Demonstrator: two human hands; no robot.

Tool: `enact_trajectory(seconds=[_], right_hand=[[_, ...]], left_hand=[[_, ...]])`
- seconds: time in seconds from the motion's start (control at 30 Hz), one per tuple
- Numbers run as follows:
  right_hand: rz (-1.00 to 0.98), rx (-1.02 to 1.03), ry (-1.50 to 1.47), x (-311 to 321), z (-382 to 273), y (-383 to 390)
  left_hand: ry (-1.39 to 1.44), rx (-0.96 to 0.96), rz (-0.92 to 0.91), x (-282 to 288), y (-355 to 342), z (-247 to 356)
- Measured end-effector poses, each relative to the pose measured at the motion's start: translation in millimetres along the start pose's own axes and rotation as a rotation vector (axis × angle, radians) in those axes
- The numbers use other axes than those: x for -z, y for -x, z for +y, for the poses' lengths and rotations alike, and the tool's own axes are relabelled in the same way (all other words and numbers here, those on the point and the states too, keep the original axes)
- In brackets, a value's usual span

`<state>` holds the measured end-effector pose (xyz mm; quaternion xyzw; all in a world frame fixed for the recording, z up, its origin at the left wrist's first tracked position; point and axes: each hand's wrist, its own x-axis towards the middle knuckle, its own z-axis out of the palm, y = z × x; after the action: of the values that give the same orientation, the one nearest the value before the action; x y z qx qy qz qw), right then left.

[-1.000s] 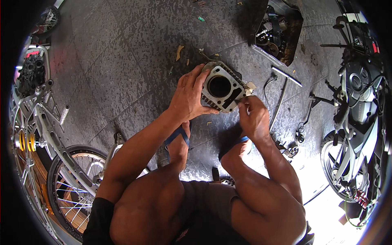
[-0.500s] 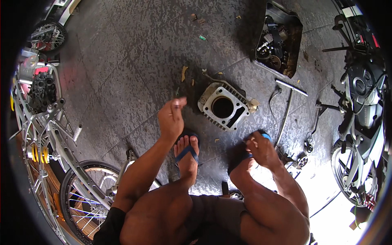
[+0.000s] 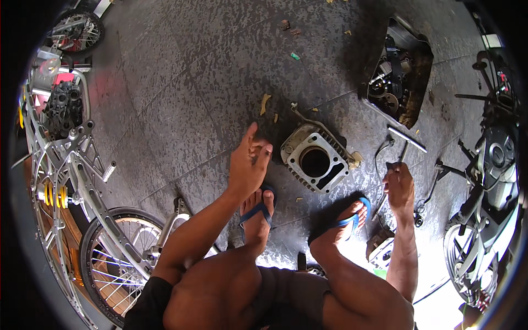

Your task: The person cleans and handles engine components from a disassembled motorcycle, including a cylinder head and small metal parts, before placing them into a tray.

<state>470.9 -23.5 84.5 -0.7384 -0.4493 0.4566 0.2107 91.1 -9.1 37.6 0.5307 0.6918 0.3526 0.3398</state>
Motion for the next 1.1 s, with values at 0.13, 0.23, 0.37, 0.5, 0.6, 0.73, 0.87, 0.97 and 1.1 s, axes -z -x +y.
enact_trajectory(seconds=[0.13, 0.23, 0.37, 0.5, 0.6, 0.73, 0.87, 0.97, 1.1], right_hand=[[0.097, 0.216, 0.325, 0, -10, -12], [0.068, 0.260, 0.466, 4, 2, -16], [0.187, 0.664, 0.539, -3, 39, -19], [-0.050, -0.179, -0.325, -35, 51, -21], [0.049, -0.092, -0.375, -70, 36, -26], [-0.023, -0.148, -0.608, -78, 25, -30], [-0.090, -0.332, -0.834, -77, 15, -29], [-0.086, -0.432, -0.787, -71, 23, -33], [-0.144, -0.524, -0.773, -67, 12, -38]], left_hand=[[0.029, 0.474, -0.313, 26, -14, 16], [-0.006, 0.290, -0.313, 14, 3, -5], [-0.296, -0.394, -0.248, -9, 34, 12], [-0.338, -0.468, -0.293, -39, 44, 22], [-0.358, -0.499, -0.233, -49, 41, 28], [-0.355, -0.507, -0.238, -47, 38, 36], [-0.185, -0.310, -0.229, -43, 27, 32], [0.214, 0.315, -0.099, -51, -27, 70], [-0.107, 0.299, -0.352, -49, -105, 54]])
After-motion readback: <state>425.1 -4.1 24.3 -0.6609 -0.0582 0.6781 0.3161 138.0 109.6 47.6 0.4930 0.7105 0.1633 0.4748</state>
